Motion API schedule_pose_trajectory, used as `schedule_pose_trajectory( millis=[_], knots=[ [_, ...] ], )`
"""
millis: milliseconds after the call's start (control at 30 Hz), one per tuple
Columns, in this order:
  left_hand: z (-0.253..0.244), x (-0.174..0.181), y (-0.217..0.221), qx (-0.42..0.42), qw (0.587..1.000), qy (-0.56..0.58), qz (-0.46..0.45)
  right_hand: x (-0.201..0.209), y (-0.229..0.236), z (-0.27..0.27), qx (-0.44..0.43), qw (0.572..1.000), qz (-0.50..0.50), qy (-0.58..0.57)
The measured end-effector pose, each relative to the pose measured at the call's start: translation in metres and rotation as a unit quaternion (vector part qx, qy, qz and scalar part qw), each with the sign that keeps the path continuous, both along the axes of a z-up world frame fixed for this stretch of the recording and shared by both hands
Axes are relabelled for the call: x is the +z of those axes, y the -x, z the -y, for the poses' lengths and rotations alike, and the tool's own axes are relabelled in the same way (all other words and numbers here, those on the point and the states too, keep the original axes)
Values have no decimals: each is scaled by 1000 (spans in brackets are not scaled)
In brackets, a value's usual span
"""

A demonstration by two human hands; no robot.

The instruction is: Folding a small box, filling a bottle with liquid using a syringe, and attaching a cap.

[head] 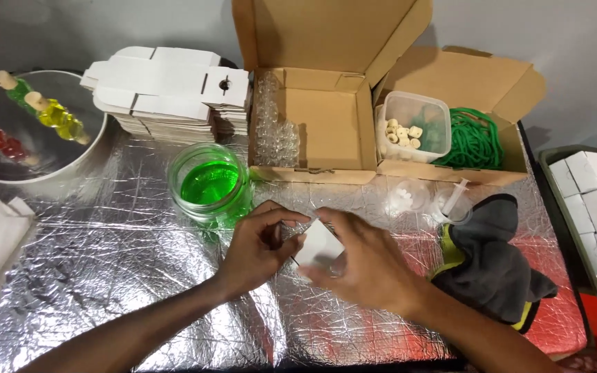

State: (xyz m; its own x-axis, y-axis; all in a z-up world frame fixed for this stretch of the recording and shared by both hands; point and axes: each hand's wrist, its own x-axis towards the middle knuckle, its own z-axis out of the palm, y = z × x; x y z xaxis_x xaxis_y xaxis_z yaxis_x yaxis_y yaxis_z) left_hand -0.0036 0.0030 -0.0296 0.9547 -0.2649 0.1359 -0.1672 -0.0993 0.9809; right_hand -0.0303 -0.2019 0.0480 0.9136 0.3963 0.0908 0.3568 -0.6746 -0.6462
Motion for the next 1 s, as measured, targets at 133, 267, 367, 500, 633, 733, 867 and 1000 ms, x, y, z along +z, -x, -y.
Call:
schedule_pose_trajectory(
  millis=[133,267,367,500,633,733,867,1000],
  knots=[
    [1,16,-3,-45,998,-35,-39,-7,-1,-5,21,977,-122,176],
    [3,20,-4,-40,995,9,-91,-20,-9,7,33,984,-111,134],
    [3,14,-5,-32,999,8,-43,-10,-10,15,89,982,-84,142],
    [0,13,-6,-41,997,-53,-40,46,-9,26,63,953,-217,200],
    [-9,5,-6,-94,992,-83,3,87,-1,61,-113,972,-166,124],
    [-19,1,-6,-126,986,-91,59,104,4,104,-174,973,-36,149],
    [-26,7,-2,-138,985,-76,69,118,25,173,-189,958,115,183],
    [-25,4,-3,-146,984,-80,61,94,46,295,-171,944,172,223]
  ],
)
